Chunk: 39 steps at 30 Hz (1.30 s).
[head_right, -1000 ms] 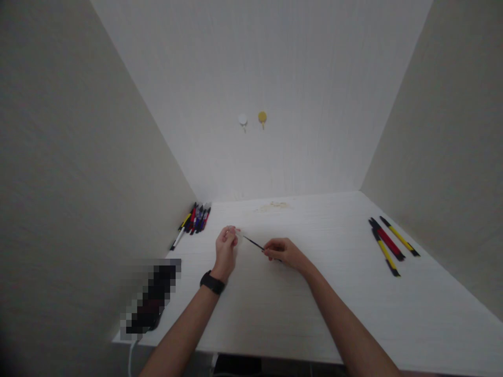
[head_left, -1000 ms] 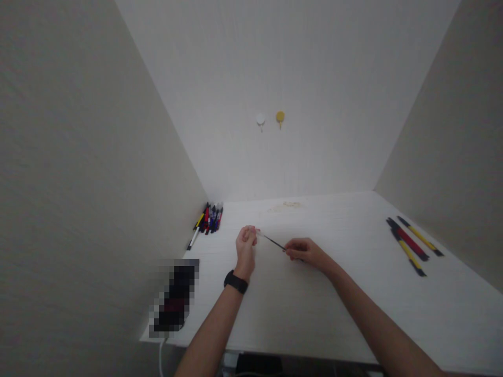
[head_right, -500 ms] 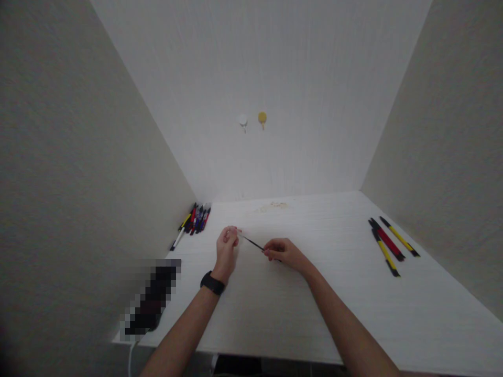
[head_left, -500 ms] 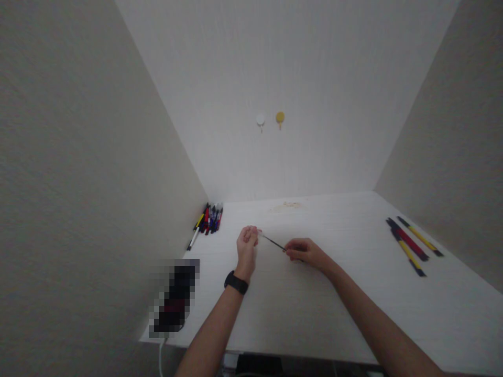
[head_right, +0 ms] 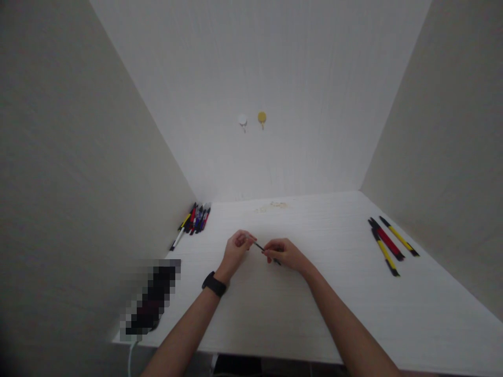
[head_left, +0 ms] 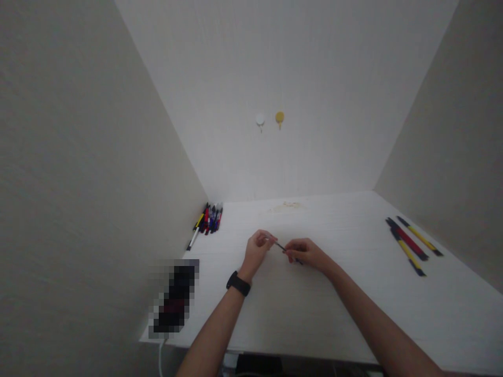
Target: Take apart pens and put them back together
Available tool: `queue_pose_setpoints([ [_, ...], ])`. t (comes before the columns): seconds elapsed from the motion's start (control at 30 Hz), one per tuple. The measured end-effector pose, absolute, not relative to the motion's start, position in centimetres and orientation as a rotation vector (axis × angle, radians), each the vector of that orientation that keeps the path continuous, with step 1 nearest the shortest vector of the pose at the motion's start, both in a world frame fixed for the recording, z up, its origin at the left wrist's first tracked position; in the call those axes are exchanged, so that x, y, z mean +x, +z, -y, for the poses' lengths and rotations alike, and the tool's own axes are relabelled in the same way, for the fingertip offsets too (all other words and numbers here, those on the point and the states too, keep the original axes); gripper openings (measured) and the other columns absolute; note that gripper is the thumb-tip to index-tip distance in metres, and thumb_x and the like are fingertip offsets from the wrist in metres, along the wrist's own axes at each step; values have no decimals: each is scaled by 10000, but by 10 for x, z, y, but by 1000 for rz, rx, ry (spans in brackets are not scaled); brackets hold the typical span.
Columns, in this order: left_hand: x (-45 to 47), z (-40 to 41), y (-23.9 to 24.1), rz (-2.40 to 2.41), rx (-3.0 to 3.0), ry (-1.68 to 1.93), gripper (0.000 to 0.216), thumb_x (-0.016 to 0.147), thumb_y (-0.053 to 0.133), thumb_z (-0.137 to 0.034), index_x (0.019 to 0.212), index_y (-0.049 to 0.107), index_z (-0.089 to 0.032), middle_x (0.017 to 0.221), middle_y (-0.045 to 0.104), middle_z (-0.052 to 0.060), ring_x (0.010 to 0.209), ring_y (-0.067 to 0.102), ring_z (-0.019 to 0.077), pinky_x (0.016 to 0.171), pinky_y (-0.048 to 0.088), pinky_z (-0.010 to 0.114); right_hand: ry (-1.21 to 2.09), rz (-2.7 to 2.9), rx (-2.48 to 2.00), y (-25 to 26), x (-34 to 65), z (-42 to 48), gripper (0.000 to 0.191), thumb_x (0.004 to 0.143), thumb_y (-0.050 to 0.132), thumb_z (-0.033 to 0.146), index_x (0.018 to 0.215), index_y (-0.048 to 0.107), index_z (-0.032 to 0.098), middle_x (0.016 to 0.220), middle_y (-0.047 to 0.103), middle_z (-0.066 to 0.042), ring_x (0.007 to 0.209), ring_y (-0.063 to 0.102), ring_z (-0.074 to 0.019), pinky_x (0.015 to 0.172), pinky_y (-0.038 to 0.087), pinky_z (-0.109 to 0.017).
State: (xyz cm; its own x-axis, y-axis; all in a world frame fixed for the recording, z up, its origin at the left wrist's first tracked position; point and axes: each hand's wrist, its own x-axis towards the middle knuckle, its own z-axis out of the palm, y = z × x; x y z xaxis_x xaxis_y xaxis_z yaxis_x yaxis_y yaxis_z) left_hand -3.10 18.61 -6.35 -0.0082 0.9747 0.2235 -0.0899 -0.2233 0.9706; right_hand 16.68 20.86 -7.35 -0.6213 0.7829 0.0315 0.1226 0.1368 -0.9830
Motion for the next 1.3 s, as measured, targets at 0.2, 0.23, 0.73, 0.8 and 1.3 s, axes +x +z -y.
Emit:
queue_pose_setpoints([
  [0.2,-32,-187,-63,-1004,1308,1356,247,698,756,-356,781,639,-155,798,706,82,569,528,106,545,384,231,1574,1889,-798,-76,168,-209,373,790,611,491,911,677,144,684,661,-28,492,446,-82,486,313,-226],
  [0.23,-32,-188,-63,-999,1307,1354,249,700,753,-359,783,636,-156,807,709,85,572,532,108,546,386,232,1591,1895,-786,-76,169,-209,384,799,599,498,928,676,145,692,667,-31,485,435,-80,479,307,-225],
  [0.73,-32,-186,-66,-965,1294,1342,277,734,728,-364,876,619,-153,875,717,109,631,571,121,584,401,244,1562,1822,-795,-76,166,-209,345,780,650,482,916,566,176,588,578,37,476,428,-80,471,290,-217],
  [0.8,-32,-185,-65,-945,1260,1341,351,730,734,-361,984,587,-169,900,721,106,620,561,114,599,405,250,1547,1823,-799,-77,166,-209,334,772,661,473,892,560,178,586,577,37,486,438,-84,478,293,-220],
  [1.3,-33,-180,-63,-793,1189,1335,342,807,651,-452,849,448,-180,996,706,124,664,585,110,627,387,243,1561,1838,-714,-74,166,-208,334,845,557,515,883,543,183,611,587,22,514,458,-94,506,301,-233],
])
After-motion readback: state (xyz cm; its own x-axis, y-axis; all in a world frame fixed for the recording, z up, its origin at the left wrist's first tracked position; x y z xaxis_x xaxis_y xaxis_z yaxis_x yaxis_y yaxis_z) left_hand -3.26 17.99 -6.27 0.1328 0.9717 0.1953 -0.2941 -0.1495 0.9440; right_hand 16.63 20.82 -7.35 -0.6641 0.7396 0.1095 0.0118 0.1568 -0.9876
